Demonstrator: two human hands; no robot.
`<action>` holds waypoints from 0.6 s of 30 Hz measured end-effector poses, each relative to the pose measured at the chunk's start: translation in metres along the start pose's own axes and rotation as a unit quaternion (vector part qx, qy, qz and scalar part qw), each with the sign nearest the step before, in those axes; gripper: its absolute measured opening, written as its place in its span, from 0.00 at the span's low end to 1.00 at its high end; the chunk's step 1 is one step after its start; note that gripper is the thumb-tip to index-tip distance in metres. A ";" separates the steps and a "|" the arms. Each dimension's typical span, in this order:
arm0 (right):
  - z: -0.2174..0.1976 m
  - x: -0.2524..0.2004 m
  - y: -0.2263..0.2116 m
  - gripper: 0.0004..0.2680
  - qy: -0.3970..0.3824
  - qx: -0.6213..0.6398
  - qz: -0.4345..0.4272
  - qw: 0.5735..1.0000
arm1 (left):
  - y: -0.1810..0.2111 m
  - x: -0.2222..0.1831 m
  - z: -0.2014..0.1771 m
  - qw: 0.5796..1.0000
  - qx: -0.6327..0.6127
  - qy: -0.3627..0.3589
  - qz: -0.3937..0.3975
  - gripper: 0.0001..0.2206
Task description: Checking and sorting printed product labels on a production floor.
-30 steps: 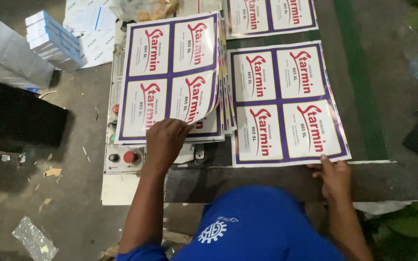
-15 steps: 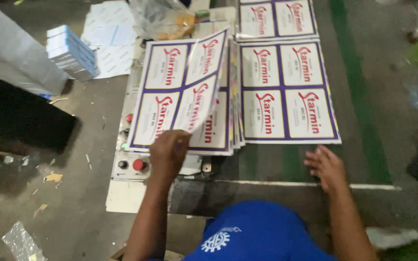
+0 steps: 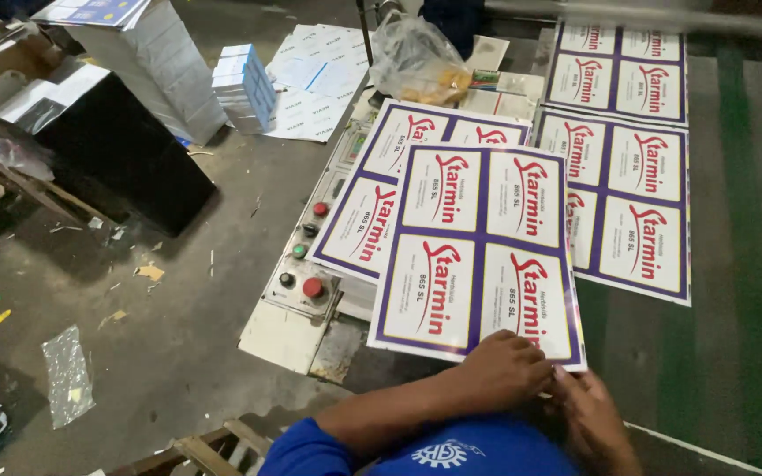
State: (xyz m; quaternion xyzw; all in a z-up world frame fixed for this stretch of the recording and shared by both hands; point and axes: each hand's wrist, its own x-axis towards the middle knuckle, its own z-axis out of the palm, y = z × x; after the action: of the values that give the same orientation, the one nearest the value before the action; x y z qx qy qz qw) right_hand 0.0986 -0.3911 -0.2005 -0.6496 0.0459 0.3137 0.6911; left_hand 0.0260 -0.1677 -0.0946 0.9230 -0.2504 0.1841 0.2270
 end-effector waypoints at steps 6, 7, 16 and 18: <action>-0.031 -0.022 0.003 0.11 0.098 0.025 -0.038 0.994 | -0.031 -0.007 -0.044 0.999 -0.005 0.033 -0.009 0.10; -0.041 -0.025 0.008 0.10 0.123 0.045 -0.048 0.990 | -0.044 -0.011 -0.048 0.998 0.019 0.045 -0.028 0.09; -0.127 -0.063 0.059 0.07 0.275 0.052 -0.094 0.955 | -0.108 -0.046 -0.107 0.985 0.122 -0.032 -0.121 0.22; -0.143 -0.066 0.077 0.07 0.288 0.056 -0.087 0.952 | -0.105 -0.047 -0.111 0.986 0.115 -0.048 -0.113 0.18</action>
State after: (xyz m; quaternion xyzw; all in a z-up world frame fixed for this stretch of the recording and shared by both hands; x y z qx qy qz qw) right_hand 0.0567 -0.5510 -0.2581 -0.6739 0.2035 0.0488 0.7085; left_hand 0.0203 -0.0122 -0.0586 0.9730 -0.1323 0.1407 0.1265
